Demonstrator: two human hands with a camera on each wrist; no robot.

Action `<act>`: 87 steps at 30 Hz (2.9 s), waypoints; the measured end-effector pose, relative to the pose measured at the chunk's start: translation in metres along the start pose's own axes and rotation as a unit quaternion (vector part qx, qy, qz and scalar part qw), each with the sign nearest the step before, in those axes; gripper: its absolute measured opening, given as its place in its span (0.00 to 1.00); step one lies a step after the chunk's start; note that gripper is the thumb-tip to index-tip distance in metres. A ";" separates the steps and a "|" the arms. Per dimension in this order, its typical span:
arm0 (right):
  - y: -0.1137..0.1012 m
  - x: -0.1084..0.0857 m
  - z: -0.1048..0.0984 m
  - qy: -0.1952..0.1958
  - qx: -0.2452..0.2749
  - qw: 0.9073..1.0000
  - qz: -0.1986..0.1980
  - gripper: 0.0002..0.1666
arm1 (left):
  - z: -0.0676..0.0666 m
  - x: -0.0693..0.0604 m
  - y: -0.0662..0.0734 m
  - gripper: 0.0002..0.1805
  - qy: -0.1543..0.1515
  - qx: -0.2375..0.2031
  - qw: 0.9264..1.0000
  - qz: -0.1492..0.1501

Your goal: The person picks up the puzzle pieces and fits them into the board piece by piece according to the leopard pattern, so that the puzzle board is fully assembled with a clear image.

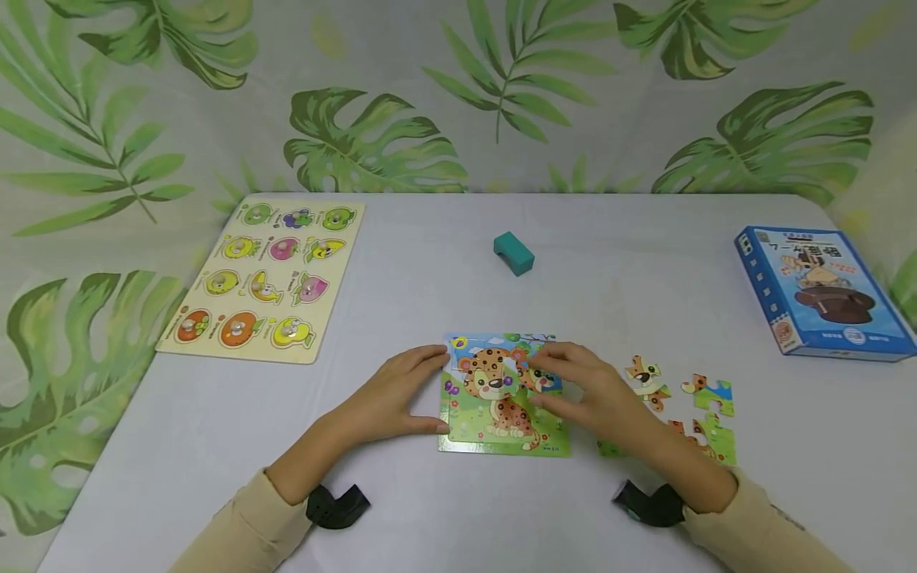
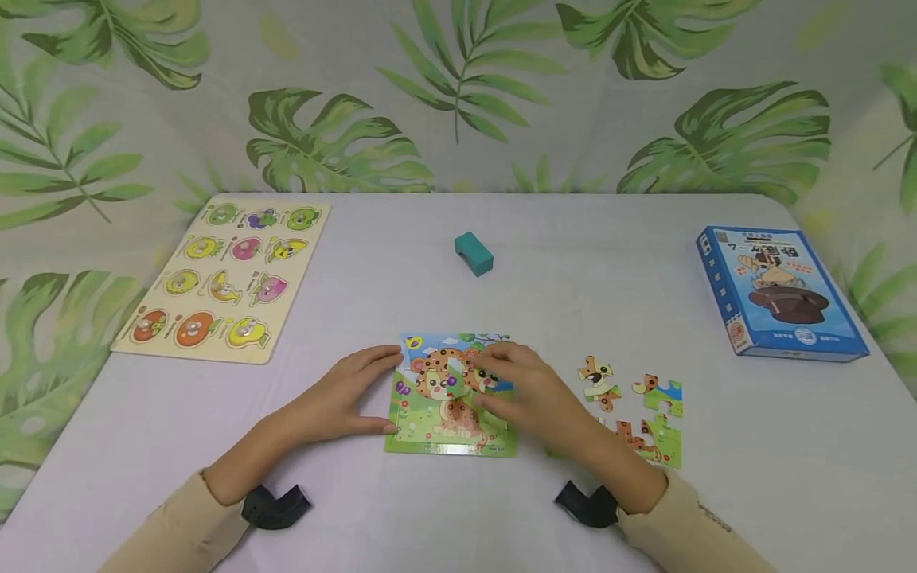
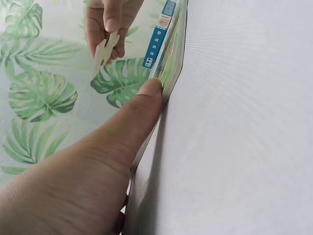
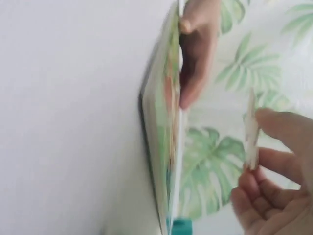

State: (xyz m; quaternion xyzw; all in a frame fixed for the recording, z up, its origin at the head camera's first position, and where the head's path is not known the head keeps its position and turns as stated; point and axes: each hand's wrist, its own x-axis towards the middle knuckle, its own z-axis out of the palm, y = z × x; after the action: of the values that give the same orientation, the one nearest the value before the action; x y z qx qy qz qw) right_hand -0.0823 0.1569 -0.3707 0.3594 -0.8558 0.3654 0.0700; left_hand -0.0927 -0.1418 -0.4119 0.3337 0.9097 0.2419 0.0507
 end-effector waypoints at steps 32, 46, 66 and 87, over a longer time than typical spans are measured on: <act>0.003 0.031 0.059 -0.079 0.000 0.996 0.051 0.29 | 0.003 -0.011 0.006 0.30 0.022 0.032 0.998 0.049; -0.001 0.030 0.051 -0.125 0.003 0.990 0.064 0.32 | 0.000 -0.014 0.008 0.41 0.007 0.029 0.999 0.043; -0.003 -0.017 -0.048 -0.027 0.006 0.997 0.073 0.45 | 0.002 -0.012 0.008 0.42 -0.002 0.025 0.999 0.029; 0.058 -0.083 -0.076 -0.039 0.011 0.971 0.235 0.39 | 0.002 -0.011 0.009 0.42 -0.008 0.021 1.000 0.018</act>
State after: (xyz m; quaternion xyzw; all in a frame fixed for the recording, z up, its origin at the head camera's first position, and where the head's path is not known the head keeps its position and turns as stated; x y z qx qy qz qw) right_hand -0.0708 0.2829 -0.3810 0.1634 -0.9140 0.3671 -0.0554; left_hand -0.0780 -0.1423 -0.4104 0.3528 0.9081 0.2207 0.0463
